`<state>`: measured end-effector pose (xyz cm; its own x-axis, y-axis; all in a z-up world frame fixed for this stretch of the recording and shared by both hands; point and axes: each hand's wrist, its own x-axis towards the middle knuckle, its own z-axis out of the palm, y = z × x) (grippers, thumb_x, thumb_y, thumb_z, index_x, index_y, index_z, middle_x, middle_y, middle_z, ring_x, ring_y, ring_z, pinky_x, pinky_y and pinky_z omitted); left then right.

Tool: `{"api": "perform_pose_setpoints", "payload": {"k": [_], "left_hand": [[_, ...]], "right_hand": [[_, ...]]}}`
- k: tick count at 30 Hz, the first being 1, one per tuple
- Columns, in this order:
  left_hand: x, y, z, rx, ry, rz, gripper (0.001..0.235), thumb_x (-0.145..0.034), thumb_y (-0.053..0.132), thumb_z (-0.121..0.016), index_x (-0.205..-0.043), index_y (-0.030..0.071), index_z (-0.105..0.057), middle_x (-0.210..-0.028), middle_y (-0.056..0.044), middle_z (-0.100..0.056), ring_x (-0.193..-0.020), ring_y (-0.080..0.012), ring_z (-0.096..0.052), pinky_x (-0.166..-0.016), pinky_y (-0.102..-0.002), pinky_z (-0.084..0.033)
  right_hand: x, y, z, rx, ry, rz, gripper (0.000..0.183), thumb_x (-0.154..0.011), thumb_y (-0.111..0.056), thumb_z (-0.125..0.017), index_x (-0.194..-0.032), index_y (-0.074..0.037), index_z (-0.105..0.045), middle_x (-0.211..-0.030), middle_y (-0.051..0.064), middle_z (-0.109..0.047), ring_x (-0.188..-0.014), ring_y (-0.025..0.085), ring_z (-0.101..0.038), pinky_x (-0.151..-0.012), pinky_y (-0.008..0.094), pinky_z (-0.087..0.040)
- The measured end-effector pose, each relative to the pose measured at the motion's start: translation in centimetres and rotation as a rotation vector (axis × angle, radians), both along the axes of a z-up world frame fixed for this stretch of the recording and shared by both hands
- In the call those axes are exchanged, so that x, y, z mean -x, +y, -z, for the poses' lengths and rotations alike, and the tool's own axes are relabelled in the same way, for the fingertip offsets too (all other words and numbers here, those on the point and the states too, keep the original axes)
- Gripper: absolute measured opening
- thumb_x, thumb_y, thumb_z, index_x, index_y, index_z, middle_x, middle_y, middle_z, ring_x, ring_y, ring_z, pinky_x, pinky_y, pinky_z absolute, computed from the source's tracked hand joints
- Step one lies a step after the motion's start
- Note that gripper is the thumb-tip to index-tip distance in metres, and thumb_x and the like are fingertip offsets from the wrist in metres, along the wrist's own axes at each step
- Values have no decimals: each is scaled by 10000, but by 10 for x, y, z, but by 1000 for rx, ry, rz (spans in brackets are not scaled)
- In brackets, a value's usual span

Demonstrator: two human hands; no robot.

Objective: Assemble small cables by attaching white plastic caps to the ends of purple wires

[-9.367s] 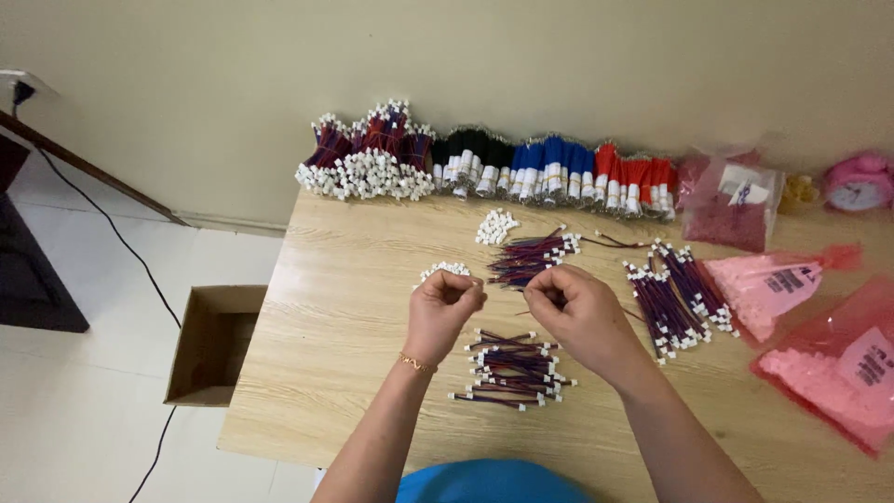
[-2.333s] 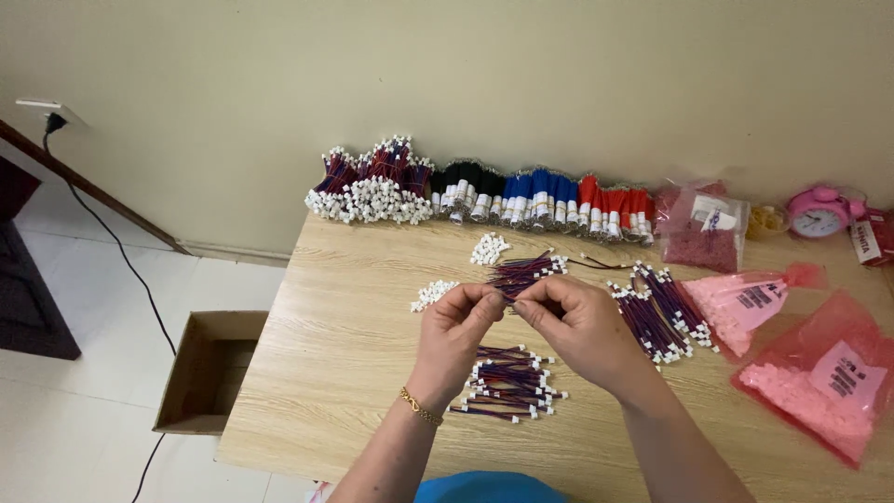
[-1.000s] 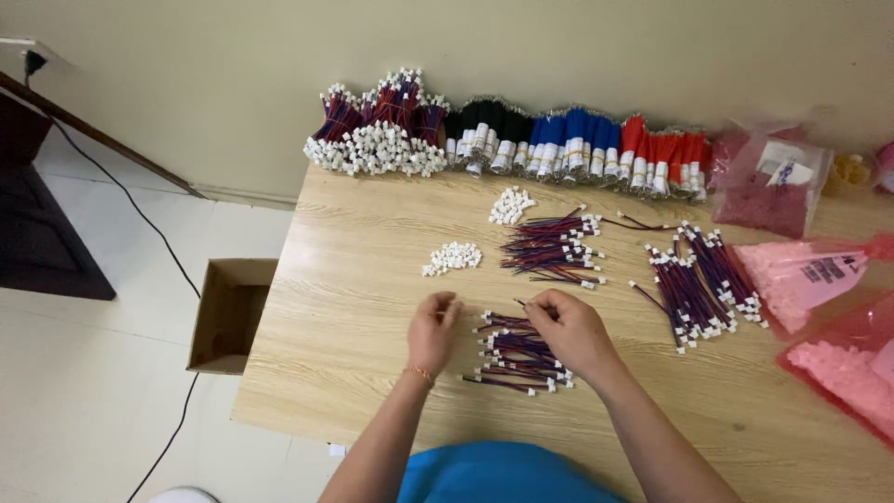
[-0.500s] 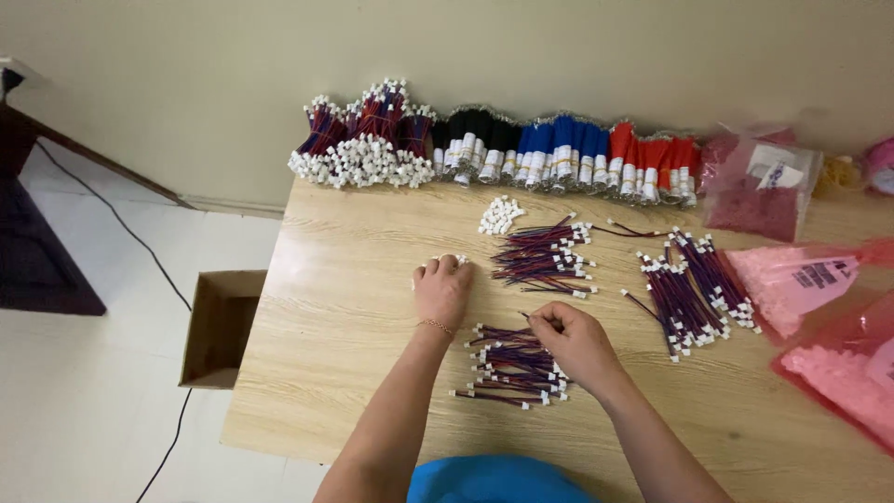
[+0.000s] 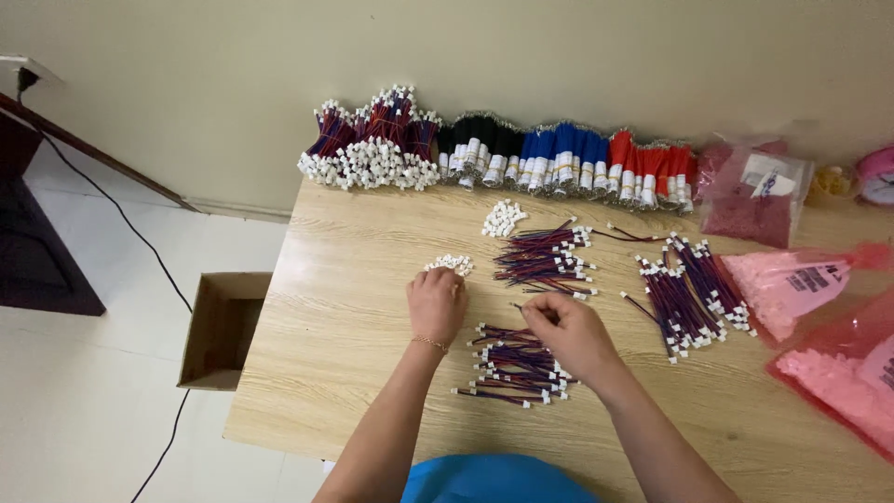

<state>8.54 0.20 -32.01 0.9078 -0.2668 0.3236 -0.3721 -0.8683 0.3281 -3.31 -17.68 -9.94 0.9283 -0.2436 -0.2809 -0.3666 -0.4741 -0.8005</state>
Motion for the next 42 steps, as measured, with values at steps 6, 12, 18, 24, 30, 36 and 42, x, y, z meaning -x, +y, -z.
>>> {"api": "perform_pose_setpoints", "payload": {"k": [6, 12, 18, 24, 30, 36, 42], "left_hand": [[22, -15, -137, 1258, 585, 2, 112, -817, 30, -685, -919, 70, -712, -813, -81, -722, -804, -138, -665, -750, -292, -548], [61, -20, -229, 1916, 953, 217, 149, -915, 27, -595, -1047, -24, -643, -882, -113, -687, -860, -183, -694, -777, -300, -589], [75, -14, -236, 1901, 957, 350, 183, -953, 77, -571, -1090, -24, -636, -884, -95, -655, -861, -167, -668, -826, -316, -588], [81, -11, -236, 1840, 892, 408, 199, -963, 75, -551, -1110, -37, -625, -863, -108, -656, -844, -155, -661, -824, -318, -585], [84, -10, -243, 1808, 877, 424, 204, -955, 90, -575, -1101, -38, -640, -825, -89, -637, -825, -138, -631, -832, -323, -578], [84, -9, -245, 1776, 868, 415, 213, -952, 96, -582, -1105, -38, -646, -812, -94, -639, -817, -135, -638, -839, -321, -578], [83, -10, -246, 1780, 872, 419, 213, -966, 95, -558, -1100, -47, -642, -827, -101, -645, -817, -141, -640, -837, -324, -576]], "right_hand": [[-7, 4, -54, -1, -306, -17, 71, -826, -146, -701, -806, -92, -741, -646, 93, -667, -638, 177, -611, -622, 309, -500], [1, 23, -125, 76, -444, -110, 91, -838, -113, -666, -780, -97, -734, -662, 100, -655, -664, 223, -641, -650, 334, -512], [8, 28, -138, 106, -426, -100, 83, -836, -142, -679, -782, -109, -733, -664, 86, -653, -642, 185, -630, -628, 313, -505], [17, 30, -140, 133, -433, -97, 100, -820, -139, -697, -738, -86, -716, -624, 82, -631, -607, 180, -608, -589, 299, -489], [19, 31, -142, 147, -402, -110, 110, -813, -147, -697, -730, -77, -712, -624, 102, -638, -614, 193, -616, -608, 316, -493], [17, 29, -140, 166, -395, -118, 126, -822, -157, -686, -725, -77, -698, -618, 105, -628, -614, 215, -622, -601, 322, -491], [17, 29, -138, 152, -398, -91, 108, -805, -137, -691, -712, -82, -694, -593, 85, -600, -590, 159, -570, -588, 289, -476]]}}
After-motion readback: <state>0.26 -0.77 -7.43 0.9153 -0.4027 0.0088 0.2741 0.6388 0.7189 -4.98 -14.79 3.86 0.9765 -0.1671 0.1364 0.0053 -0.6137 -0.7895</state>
